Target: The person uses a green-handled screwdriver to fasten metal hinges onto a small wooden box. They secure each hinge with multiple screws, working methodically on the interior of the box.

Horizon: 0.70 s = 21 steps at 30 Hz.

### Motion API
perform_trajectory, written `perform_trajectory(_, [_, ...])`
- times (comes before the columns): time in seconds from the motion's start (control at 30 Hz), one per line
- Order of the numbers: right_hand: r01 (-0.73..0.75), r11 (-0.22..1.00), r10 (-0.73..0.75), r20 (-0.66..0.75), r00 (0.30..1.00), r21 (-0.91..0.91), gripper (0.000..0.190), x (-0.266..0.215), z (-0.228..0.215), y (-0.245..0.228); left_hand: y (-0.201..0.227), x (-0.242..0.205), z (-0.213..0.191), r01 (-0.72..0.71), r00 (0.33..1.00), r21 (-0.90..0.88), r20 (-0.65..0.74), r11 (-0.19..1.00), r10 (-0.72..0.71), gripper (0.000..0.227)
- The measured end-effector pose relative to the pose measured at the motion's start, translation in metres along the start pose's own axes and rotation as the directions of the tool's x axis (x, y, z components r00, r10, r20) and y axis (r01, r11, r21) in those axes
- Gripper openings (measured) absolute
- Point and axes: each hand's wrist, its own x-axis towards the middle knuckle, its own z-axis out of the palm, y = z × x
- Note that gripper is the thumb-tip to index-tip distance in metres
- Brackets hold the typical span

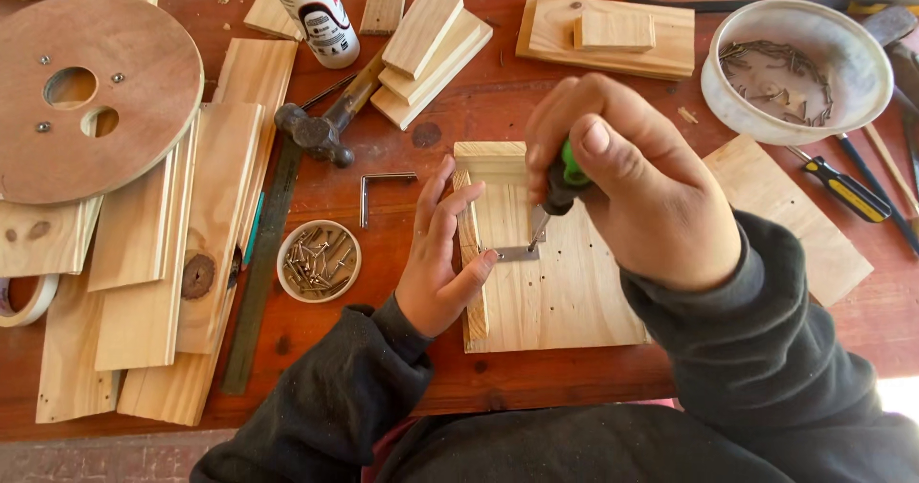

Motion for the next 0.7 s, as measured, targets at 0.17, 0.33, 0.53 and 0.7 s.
perform_trajectory(0.17, [0.022, 0.988, -0.014, -0.054, 0.998, 0.150, 0.044, 0.009, 0.006, 0.011, -0.003, -0.001, 0.000, -0.018, 1.000, 0.008, 0.003, 1.000, 0.018, 0.054])
perform_trajectory(0.33, [-0.037, 0.794, -0.316, 0.463, 0.828, 0.607, 0.032, 0.015, -0.012, 0.035, -0.001, -0.001, 0.000, -0.033, 0.999, 0.017, -0.018, 0.999, 0.033, 0.053])
perform_trajectory(0.53, [0.082, 0.981, -0.068, -0.089, 0.994, 0.174, 0.025, 0.004, 0.007, 0.005, 0.000, 0.000, 0.000, -0.011, 1.000, 0.015, -0.016, 1.000, 0.011, 0.053])
perform_trajectory(0.7, [0.096, 0.937, -0.060, -0.116, 0.991, 0.336, 0.031, 0.010, 0.017, 0.016, -0.002, 0.001, 0.000, -0.005, 1.000, 0.019, -0.011, 1.000, 0.005, 0.054])
